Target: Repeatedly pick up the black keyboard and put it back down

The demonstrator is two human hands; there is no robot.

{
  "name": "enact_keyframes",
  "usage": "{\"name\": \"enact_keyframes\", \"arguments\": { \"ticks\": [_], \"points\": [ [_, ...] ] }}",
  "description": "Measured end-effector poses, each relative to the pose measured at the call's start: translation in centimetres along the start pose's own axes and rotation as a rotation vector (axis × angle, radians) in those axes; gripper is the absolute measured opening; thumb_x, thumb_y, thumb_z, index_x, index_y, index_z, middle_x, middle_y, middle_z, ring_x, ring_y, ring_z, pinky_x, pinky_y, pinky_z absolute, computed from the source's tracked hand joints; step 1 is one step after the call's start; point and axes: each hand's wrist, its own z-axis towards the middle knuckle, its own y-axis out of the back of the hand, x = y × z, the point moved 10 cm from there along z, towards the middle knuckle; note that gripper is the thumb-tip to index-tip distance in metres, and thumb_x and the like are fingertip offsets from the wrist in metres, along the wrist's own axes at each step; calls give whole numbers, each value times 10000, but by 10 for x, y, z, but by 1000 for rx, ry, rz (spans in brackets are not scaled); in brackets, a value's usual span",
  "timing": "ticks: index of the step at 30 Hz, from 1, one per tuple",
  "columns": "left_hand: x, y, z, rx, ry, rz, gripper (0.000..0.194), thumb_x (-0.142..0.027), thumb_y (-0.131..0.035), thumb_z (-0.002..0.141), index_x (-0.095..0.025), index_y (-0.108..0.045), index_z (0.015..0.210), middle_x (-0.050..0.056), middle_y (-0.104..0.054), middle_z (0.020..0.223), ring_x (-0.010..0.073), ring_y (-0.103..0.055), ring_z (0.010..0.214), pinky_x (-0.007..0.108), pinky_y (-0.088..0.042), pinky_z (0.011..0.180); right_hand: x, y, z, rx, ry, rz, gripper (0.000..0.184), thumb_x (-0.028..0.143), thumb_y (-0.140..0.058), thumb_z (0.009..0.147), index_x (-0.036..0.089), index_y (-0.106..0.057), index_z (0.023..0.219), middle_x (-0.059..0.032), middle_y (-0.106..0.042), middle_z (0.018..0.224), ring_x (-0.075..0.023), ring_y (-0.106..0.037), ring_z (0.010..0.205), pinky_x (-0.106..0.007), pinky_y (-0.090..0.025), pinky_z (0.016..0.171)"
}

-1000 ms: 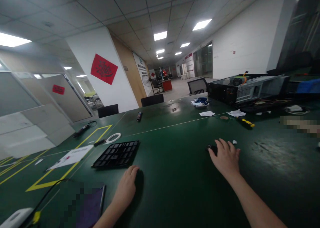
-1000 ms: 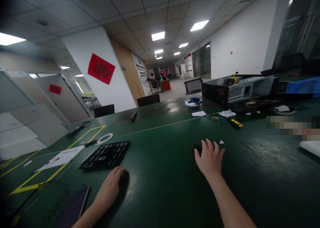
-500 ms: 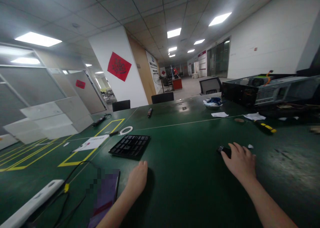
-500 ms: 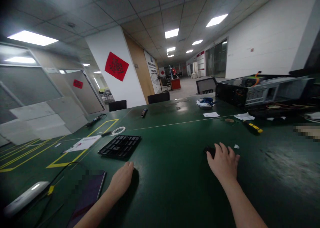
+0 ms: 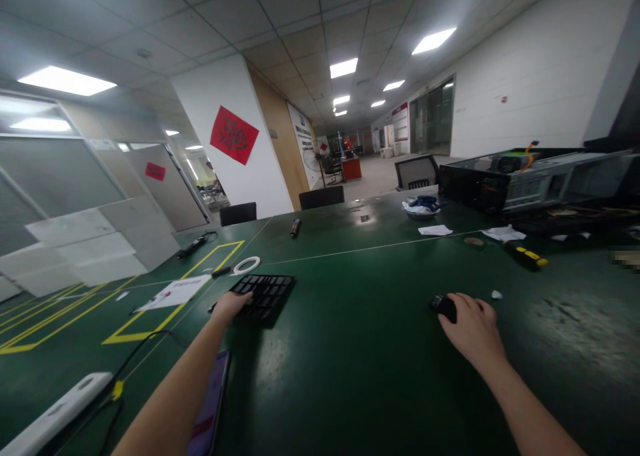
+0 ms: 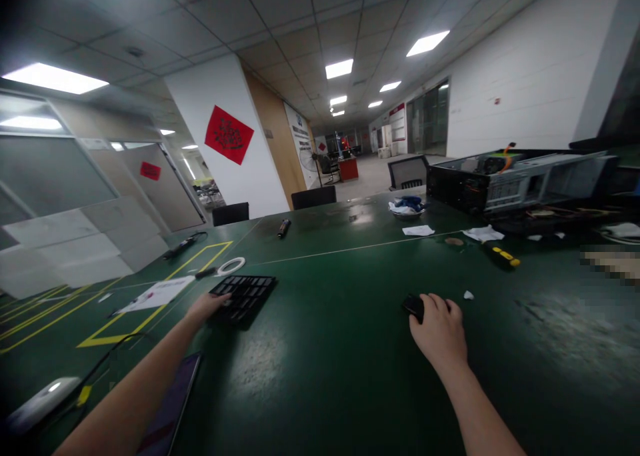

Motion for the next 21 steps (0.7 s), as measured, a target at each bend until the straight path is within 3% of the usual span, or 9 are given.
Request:
{"name": "enact_keyframes", "arguments": {
  "ticks": [6,11,14,16,18,21],
  "points": [
    [-17,-27,4,146,-105,297,267,-400,-552,619,-151,-535,523,179,-637,780,342,-585,878,387,-438,745,7,4,-1,-18,7,38,509,370,-445,704,186,-451,1179,-74,-460,1254,-334,-353,1175,-497,-360,917],
    [-51,-47,-27,198,-213,386,309,-407,-505,703,-130,-551,574,182,-627,773,335,-589,837,382,-430,695,24,4,-9,117,-36,220,488,306,-471,715,210,-442,1192,-67,-444,1272,-303,-264,1250,-526,-306,984],
    [-89,-69,-71,183,-330,319,322,-421,-448,762,-129,-566,694,139,-618,803,300,-582,839,366,-426,683,50,1,-18,220,31,427,473,270,-492,706,233,-456,1176,-68,-431,1262,-263,-310,1231,-511,-308,993],
    [-132,-81,-113,140,-526,86,289,-381,-459,775,-115,-570,792,134,-602,846,281,-567,861,366,-416,723,72,-1,-26,281,117,567,458,253,-521,684,235,-482,1140,-70,-430,1237,-236,-379,1181,-488,-306,1003],
    [-162,-99,-155,143,-619,-27,295,-383,-446,792,-133,-543,916,100,-585,909,224,-553,880,324,-418,762,92,-3,-35,350,197,719,467,234,-543,667,217,-482,1130,-73,-434,1215,-204,-422,1142,-433,-304,1020],
    [-200,-120,-213,280,-757,-420,293,-387,-476,787,-156,-509,964,87,-568,919,200,-541,863,321,-428,754,110,-5,-47,439,268,937,474,247,-567,660,185,-472,1121,-86,-461,1183,-198,-443,1126,-390,-340,1001]
  ]
}}
